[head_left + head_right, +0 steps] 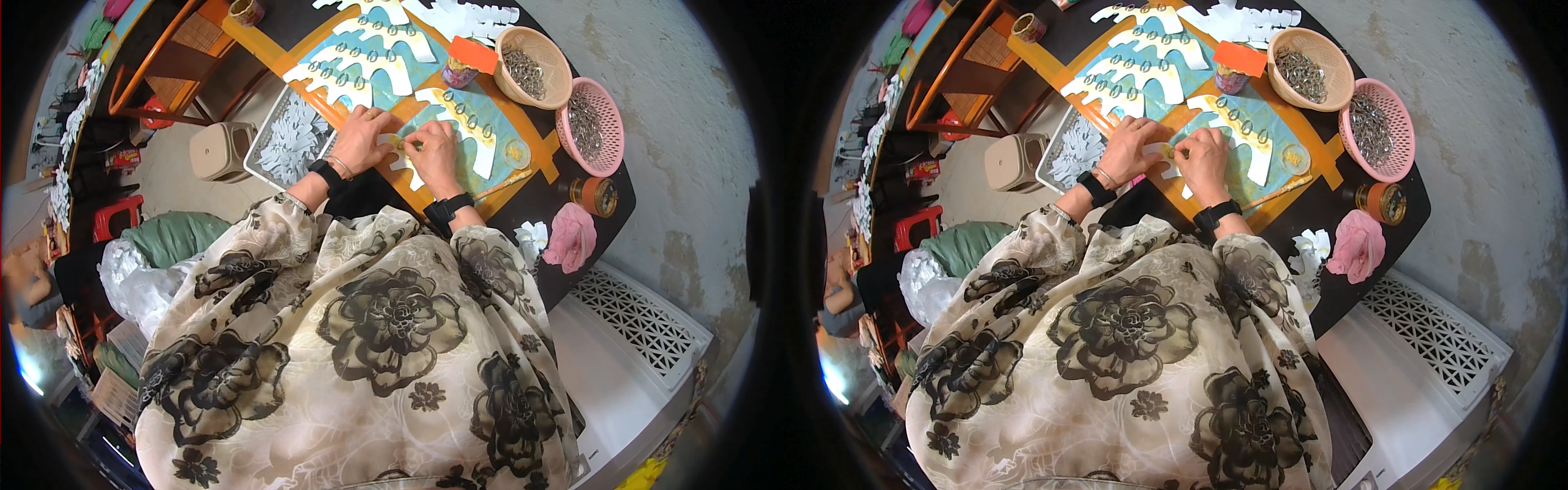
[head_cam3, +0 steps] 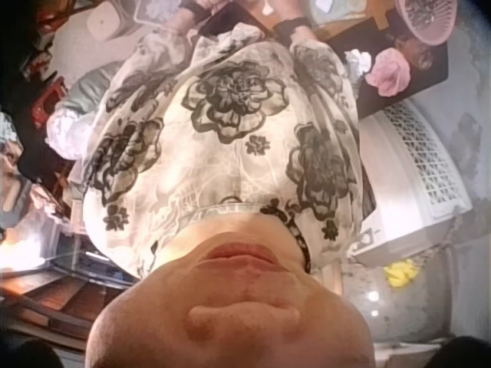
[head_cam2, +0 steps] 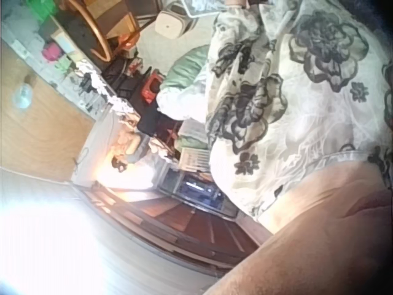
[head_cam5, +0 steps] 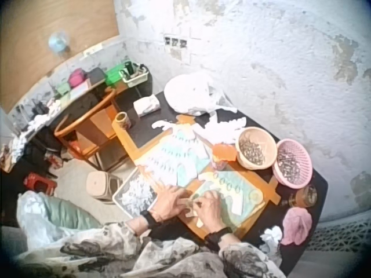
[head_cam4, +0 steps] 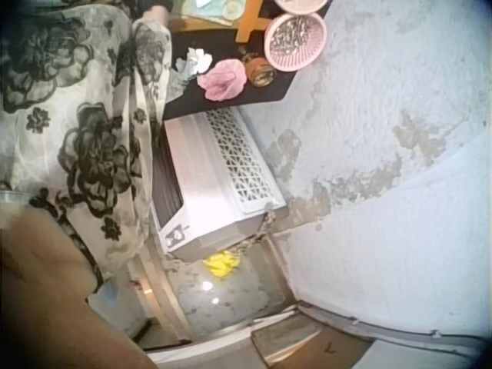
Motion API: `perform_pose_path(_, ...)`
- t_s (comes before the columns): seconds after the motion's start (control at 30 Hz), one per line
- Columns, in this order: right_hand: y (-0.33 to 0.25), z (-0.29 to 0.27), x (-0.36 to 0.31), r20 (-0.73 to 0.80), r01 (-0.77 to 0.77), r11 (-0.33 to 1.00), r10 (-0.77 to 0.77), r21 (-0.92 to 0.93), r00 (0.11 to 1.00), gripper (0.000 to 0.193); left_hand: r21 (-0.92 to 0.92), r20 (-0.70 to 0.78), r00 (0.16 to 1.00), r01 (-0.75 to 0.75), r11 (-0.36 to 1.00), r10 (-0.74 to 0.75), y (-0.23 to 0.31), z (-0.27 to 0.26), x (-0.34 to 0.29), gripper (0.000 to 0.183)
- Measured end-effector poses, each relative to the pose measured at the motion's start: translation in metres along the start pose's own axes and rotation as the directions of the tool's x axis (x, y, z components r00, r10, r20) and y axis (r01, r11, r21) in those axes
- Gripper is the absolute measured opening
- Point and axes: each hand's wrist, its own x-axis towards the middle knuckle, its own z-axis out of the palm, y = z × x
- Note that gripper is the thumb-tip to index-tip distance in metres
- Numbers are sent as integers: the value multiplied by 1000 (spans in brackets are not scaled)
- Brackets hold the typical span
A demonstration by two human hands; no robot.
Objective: Apply glue and attach sequins or beads to fabric shoe components.
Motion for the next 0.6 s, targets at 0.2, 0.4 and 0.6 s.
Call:
perform_pose_path(0.2, -20, 20, 24, 64, -20, 999, 23, -35, 998, 10, 71, 117, 964, -247, 966, 238, -39, -19, 29, 40)
perform_pose_path(0.4, -39, 45, 61, 37, -30, 993, 34, -113, 999, 10, 78, 174, 916, -379, 922, 362, -84, -43, 55, 50)
perform_pose_path(0.6, -80, 82, 76, 7, -68, 988, 69, -137, 998, 8, -144, 199, 935, -268, 953, 293, -137, -59, 48, 54)
